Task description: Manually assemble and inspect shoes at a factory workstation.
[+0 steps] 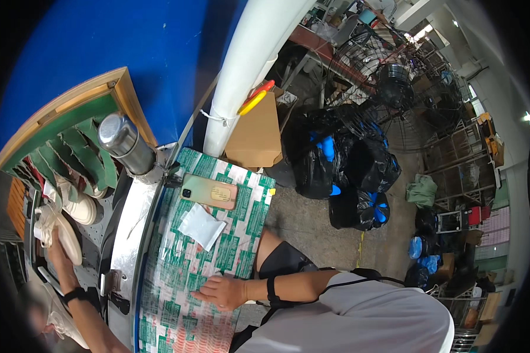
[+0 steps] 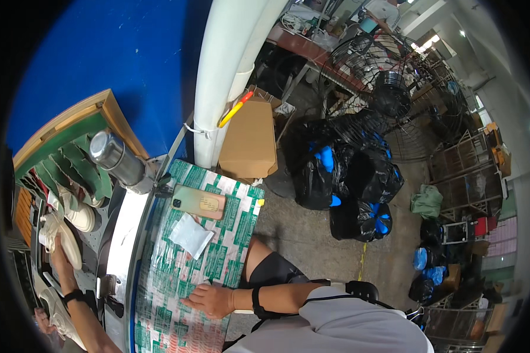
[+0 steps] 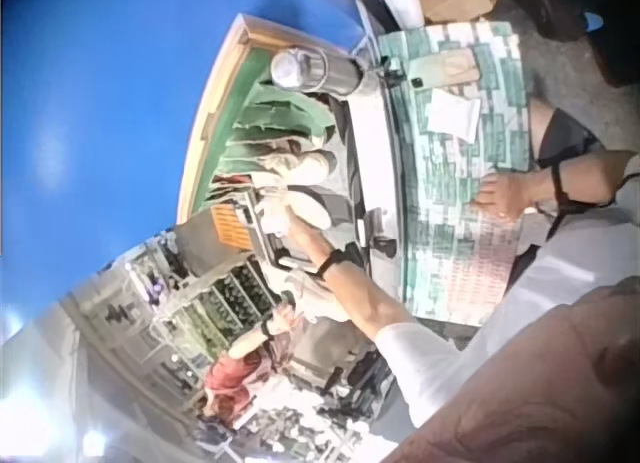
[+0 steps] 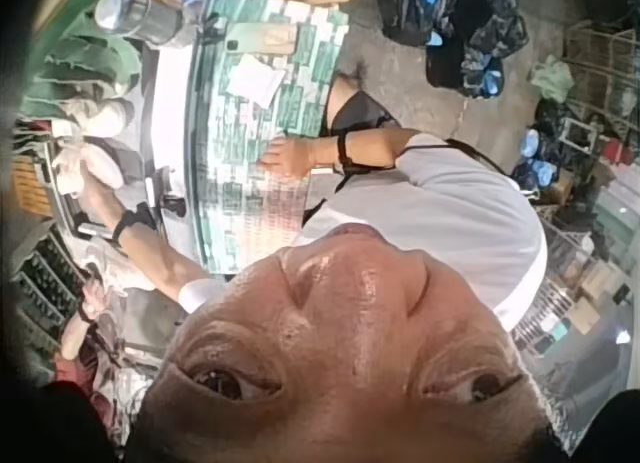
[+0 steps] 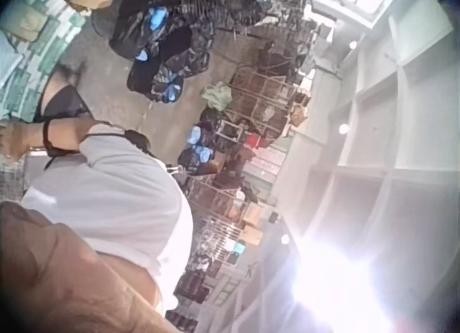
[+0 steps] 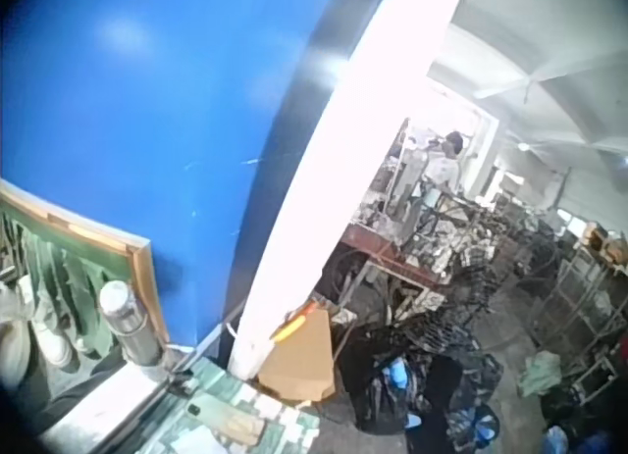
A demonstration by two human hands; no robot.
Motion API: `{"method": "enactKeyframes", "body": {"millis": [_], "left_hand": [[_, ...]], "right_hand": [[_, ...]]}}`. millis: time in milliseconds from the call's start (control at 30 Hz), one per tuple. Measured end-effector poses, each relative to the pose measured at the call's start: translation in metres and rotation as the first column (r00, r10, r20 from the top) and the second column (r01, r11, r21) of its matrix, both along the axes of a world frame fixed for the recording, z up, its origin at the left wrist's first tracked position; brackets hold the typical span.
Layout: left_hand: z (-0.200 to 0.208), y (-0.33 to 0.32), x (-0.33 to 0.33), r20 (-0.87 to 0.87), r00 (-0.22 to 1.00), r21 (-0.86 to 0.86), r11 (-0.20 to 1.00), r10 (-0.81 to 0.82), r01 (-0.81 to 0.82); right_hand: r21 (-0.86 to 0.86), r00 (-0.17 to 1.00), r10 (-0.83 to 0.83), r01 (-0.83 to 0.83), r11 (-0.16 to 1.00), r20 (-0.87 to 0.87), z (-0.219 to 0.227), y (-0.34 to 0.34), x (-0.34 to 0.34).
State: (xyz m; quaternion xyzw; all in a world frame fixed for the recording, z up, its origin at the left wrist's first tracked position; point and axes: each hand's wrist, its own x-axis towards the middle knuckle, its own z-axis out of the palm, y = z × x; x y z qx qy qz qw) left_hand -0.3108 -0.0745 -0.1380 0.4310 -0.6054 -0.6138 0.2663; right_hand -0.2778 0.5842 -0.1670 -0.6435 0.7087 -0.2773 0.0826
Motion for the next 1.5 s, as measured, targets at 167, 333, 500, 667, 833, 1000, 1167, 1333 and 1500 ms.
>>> {"method": "enactKeyframes", "body": {"millis": [167,333,500,667,833,1000,1167,1333,1500], "left_hand": [[0.092,0.090,0.081,-0.119,0.993,0.197,0.980,0.005,0.019],[0.150,0.287,0.197,-0.065,0.971,-0.165,0.957,0.230,-0.238],[0.092,0.465,0.249,0.406,0.876,-0.256,0.953,0.260,-0.164],[-0.012,0.539,0.276,0.184,0.934,-0.469,0.862,0.307,-0.191],[0.022,0.493,0.290,0.516,0.853,-0.157,0.970,-0.081,0.187],[0.011,0.427,0.329,0.759,0.599,-0.017,0.913,-0.254,0.408],[0.082,0.463,0.344,-0.063,0.778,0.210,0.754,-0.625,0.622],[0.144,0.459,0.327,-0.472,0.837,0.256,0.952,0.277,-0.171],[0.126,0.456,0.310,-0.007,0.990,-0.041,0.989,0.144,-0.144]], "right_hand": [[0.006,1.000,-0.010,0.010,1.000,0.007,0.000,-0.001,0.000],[-0.075,1.000,-0.003,0.003,0.997,-0.009,0.006,-0.004,0.003],[-0.022,0.999,-0.014,0.013,1.000,-0.048,0.005,-0.004,0.002],[-0.087,0.990,-0.128,0.133,0.987,0.062,0.015,-0.005,0.009],[0.073,0.969,-0.186,0.176,0.982,0.164,0.015,0.029,0.017],[0.190,0.928,-0.223,0.172,0.967,0.298,0.042,0.061,0.020],[0.308,0.800,-0.345,0.211,0.928,0.490,0.035,0.071,0.039],[0.152,0.759,-0.085,-0.018,0.988,0.646,-0.011,0.049,0.062],[0.091,0.521,-0.137,0.112,0.989,0.842,0.079,0.086,0.056]]}}
